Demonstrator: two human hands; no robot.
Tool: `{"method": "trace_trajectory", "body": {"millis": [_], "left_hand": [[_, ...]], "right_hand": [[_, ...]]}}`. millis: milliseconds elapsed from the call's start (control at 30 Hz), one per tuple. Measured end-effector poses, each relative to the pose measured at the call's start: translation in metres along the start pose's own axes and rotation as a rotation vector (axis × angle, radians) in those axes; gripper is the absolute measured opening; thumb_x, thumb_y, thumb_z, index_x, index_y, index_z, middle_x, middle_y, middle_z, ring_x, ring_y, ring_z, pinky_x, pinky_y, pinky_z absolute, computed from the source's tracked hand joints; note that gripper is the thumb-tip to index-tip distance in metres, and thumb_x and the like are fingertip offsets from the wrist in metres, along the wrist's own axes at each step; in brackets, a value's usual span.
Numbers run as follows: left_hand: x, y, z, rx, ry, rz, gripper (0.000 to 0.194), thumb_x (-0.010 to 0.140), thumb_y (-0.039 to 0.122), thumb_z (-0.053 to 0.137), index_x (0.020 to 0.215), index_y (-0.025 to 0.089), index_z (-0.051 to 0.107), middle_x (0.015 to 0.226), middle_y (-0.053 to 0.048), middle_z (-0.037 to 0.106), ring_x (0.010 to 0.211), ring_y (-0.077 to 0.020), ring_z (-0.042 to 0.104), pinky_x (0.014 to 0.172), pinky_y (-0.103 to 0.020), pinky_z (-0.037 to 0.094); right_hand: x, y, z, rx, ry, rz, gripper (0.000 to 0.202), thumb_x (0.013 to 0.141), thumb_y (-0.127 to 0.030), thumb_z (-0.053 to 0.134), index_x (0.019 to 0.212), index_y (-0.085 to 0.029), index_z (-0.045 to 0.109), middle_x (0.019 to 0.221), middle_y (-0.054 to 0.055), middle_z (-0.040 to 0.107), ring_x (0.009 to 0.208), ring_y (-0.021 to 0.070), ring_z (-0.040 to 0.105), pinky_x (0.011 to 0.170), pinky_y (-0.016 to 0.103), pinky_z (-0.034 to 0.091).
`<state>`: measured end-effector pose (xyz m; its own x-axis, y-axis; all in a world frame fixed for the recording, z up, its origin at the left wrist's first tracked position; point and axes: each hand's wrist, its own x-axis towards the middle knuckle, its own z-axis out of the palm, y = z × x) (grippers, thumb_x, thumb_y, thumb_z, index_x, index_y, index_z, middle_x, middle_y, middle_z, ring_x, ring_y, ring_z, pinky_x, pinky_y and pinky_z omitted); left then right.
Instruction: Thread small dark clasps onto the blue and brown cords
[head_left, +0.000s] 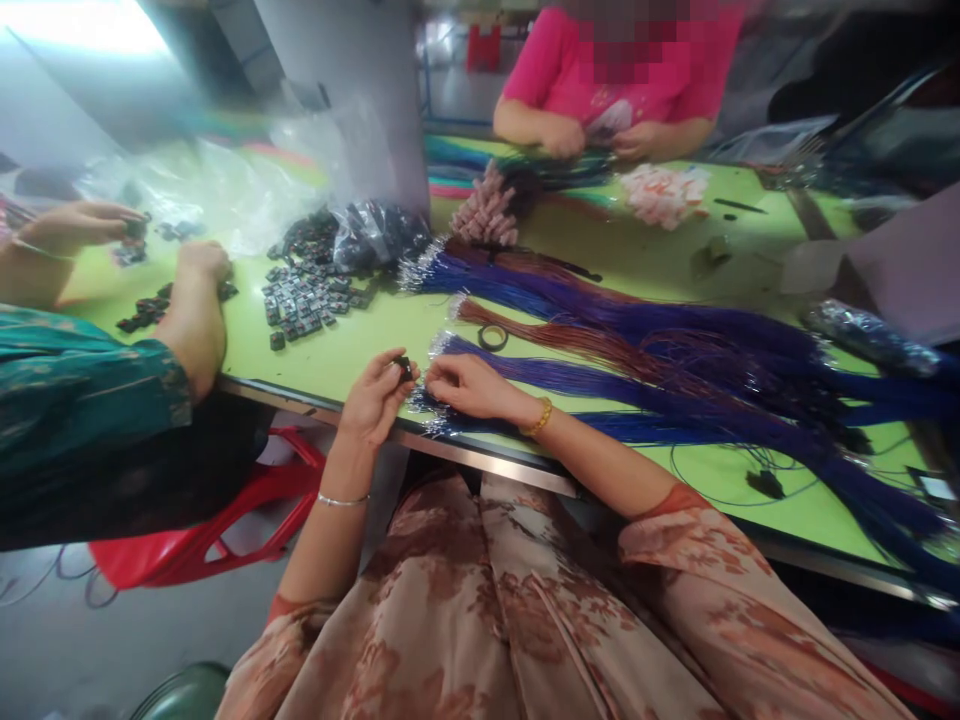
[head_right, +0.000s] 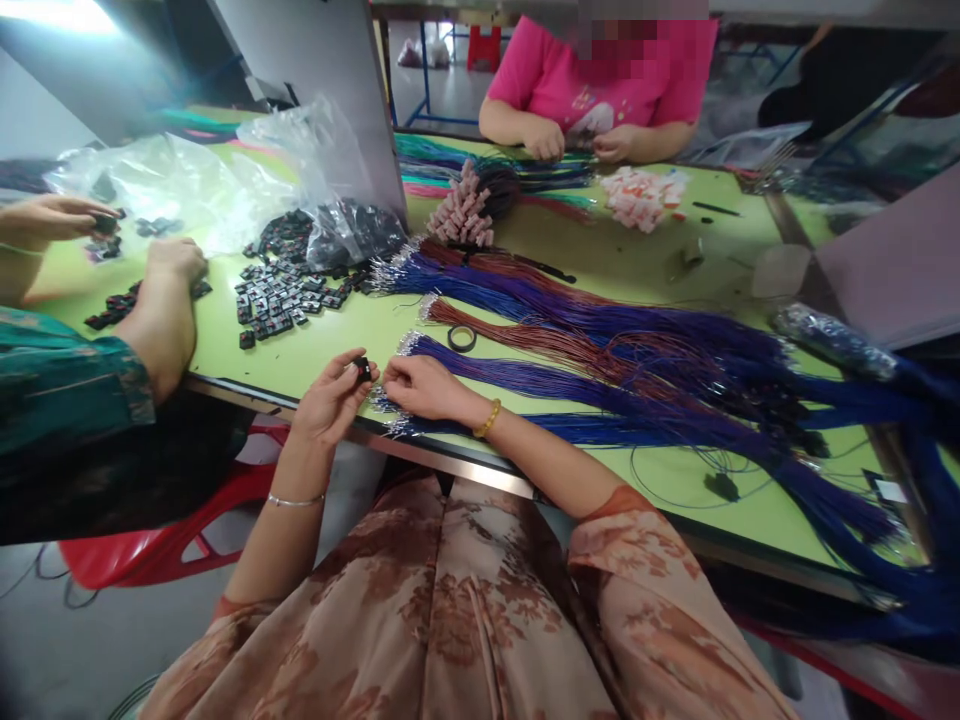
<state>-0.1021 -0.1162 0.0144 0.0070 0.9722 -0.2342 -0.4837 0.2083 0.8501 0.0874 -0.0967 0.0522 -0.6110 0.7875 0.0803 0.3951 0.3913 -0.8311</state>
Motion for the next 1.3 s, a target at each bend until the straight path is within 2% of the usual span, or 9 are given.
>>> {"method": "trace_trajectory", "body": {"millis": [233,367,700,1033,1300], "left_hand": [[-0.012,-0.010,0.011,-0.047,-0.083,-0.076,0.028,0.076,0.019,0.074,0.103,0.017,0.067,0.090,-0.004,0.069,0.080,-0.0108,0.065,0.073,-0.020,0.055],[-0.015,-0.012,0.015,-0.057,-0.122,-0.089,0.026,0.077,0.021,0.073,0.102,0.019,0.067,0.091,-0.004,0.068,0.080,-0.0106,0.064,0.072,-0.020,0.054],[-0.020,-0.013,0.021,-0.114,-0.135,-0.113,0.023,0.078,0.018,0.072,0.101,0.018,0.068,0.092,-0.003,0.067,0.079,-0.0096,0.063,0.072,-0.019,0.053],[-0.021,-0.015,0.024,-0.091,-0.163,-0.116,0.028,0.076,0.021,0.074,0.103,0.019,0.067,0.092,-0.003,0.068,0.082,-0.0097,0.064,0.073,-0.018,0.053],[-0.021,-0.019,0.027,-0.047,-0.102,-0.062,0.031,0.072,0.023,0.078,0.102,0.022,0.069,0.092,-0.002,0.070,0.080,-0.0090,0.066,0.071,-0.017,0.054]], "right_hand": [[-0.014,-0.006,-0.002,-0.041,0.197,-0.056,0.007,0.077,-0.020,0.054,0.075,-0.015,0.059,0.070,-0.001,0.058,0.063,0.0095,0.046,0.062,0.021,0.033],[-0.018,-0.006,-0.001,-0.098,0.247,-0.035,0.005,0.076,-0.019,0.055,0.075,-0.016,0.058,0.070,0.000,0.058,0.064,0.0100,0.046,0.062,0.022,0.034],[-0.022,0.002,0.004,-0.199,0.278,-0.084,0.015,0.085,-0.025,0.050,0.072,-0.017,0.051,0.069,0.002,0.056,0.063,0.0112,0.044,0.061,0.024,0.030],[-0.026,-0.001,0.005,-0.335,0.281,0.004,0.018,0.089,-0.026,0.047,0.074,-0.018,0.052,0.070,0.002,0.057,0.062,0.0121,0.042,0.060,0.026,0.025],[-0.028,-0.005,0.004,-0.387,0.251,0.038,0.023,0.093,-0.027,0.044,0.073,-0.017,0.051,0.070,0.003,0.055,0.063,0.0129,0.042,0.061,0.028,0.024]]}}
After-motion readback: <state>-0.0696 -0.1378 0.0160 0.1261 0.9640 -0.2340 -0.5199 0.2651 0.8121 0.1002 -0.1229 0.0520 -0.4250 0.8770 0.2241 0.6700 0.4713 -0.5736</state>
